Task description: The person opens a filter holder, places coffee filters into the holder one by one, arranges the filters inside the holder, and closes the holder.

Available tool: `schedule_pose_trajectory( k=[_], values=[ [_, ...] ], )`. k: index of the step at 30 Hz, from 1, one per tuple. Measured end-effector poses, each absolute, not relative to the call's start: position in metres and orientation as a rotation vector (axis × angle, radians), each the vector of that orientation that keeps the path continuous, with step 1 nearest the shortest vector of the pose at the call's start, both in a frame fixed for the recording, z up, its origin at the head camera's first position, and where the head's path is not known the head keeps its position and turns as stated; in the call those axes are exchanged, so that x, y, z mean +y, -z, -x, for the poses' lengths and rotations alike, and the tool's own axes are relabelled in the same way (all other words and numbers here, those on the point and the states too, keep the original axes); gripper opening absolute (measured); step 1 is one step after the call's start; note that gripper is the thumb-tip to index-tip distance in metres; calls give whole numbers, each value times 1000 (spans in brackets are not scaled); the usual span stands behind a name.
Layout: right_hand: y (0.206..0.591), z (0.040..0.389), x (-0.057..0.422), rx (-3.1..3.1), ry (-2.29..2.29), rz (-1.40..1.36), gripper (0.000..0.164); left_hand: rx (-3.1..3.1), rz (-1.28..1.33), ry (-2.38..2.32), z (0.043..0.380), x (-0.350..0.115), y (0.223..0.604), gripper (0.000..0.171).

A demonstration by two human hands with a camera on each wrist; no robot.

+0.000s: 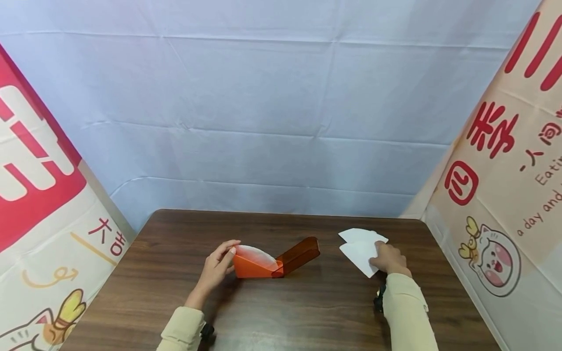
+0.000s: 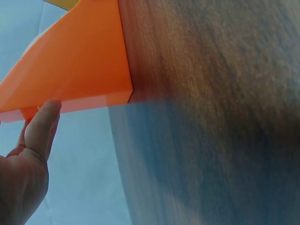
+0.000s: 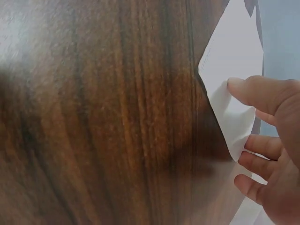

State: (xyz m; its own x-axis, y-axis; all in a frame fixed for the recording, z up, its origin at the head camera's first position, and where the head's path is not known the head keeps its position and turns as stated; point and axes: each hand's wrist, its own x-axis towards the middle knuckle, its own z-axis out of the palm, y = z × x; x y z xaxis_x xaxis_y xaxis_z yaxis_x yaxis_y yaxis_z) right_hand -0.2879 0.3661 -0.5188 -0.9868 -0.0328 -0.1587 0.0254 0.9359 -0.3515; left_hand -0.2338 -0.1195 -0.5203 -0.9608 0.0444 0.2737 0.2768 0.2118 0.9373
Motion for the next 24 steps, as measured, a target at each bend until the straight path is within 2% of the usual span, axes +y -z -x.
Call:
schedule_pose_trajectory(
  k=[9, 22, 24],
  values=[
    [517, 283, 364, 2971, 535, -18, 42, -2280, 339, 1786, 235, -119, 521, 24],
    [514, 284, 364, 3049, 338, 158, 11, -2276, 370, 1755, 236, -119, 523, 27],
    [510, 284, 362, 3097, 334, 195, 14, -2277, 364, 1753, 236, -120, 524, 25]
  ],
)
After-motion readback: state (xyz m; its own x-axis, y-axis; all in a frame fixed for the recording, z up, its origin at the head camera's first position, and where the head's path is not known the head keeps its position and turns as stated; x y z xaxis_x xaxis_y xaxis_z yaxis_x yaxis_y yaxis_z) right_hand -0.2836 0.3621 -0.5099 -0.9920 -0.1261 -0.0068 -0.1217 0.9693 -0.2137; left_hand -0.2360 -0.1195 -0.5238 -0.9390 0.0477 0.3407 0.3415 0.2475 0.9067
